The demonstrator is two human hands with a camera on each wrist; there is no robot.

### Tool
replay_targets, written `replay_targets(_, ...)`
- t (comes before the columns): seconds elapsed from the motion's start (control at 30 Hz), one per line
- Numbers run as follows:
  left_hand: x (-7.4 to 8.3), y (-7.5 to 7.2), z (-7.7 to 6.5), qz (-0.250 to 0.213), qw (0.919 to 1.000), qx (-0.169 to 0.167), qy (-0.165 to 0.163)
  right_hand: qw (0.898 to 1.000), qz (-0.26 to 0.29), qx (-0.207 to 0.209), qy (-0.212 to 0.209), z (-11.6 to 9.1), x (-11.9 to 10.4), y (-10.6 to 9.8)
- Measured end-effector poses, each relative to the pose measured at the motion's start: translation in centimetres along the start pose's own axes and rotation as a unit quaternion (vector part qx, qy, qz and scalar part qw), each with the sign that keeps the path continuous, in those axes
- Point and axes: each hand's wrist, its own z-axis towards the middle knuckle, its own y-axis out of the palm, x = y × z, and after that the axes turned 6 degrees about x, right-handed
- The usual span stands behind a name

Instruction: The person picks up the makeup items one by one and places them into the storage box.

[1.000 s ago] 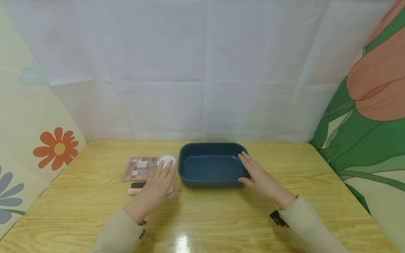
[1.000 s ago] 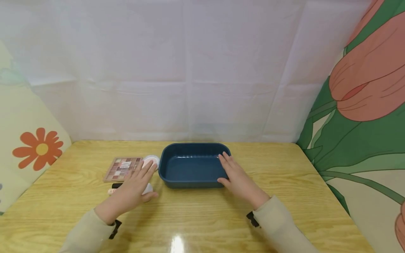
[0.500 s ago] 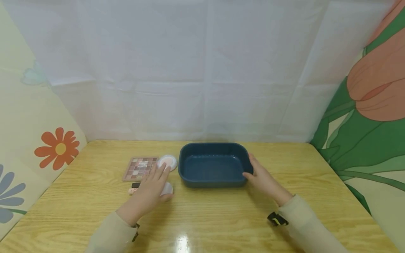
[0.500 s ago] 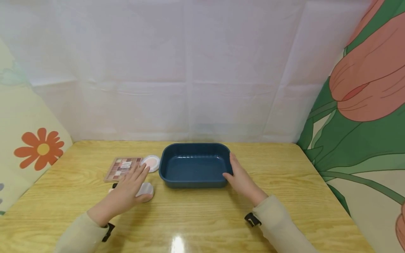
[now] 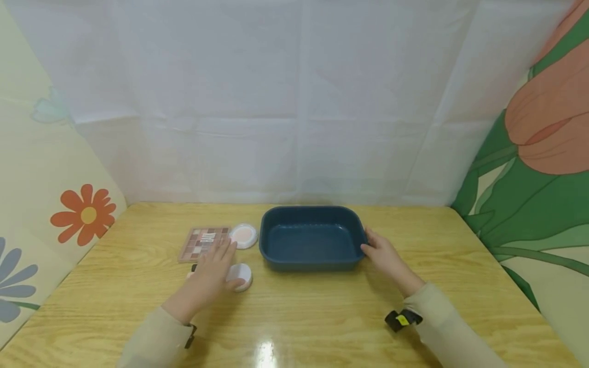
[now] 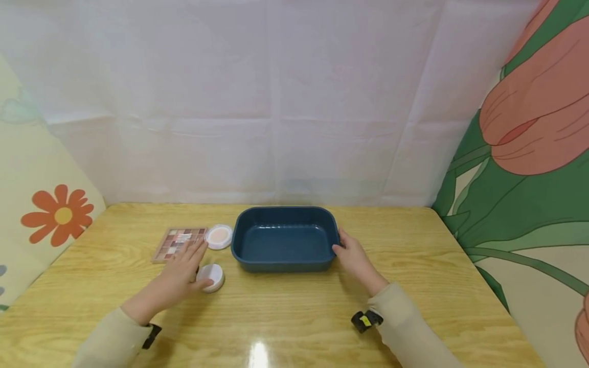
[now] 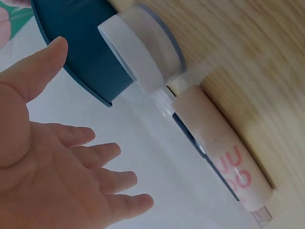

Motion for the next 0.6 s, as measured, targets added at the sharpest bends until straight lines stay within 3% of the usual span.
replay_targets(0.17,-0.5,0.0,0.3,-0.016,0.9997,0.002,-0.018,0.999,0.037,0.013,0.022,-0.1,0.1,0.0)
replay_targets(0.6,-2.2,-0.1,0.6,-0.055,0.9970,0.011,-0.054,0.997,0.053,0.015,0.059,-0.2,0.2,0.2)
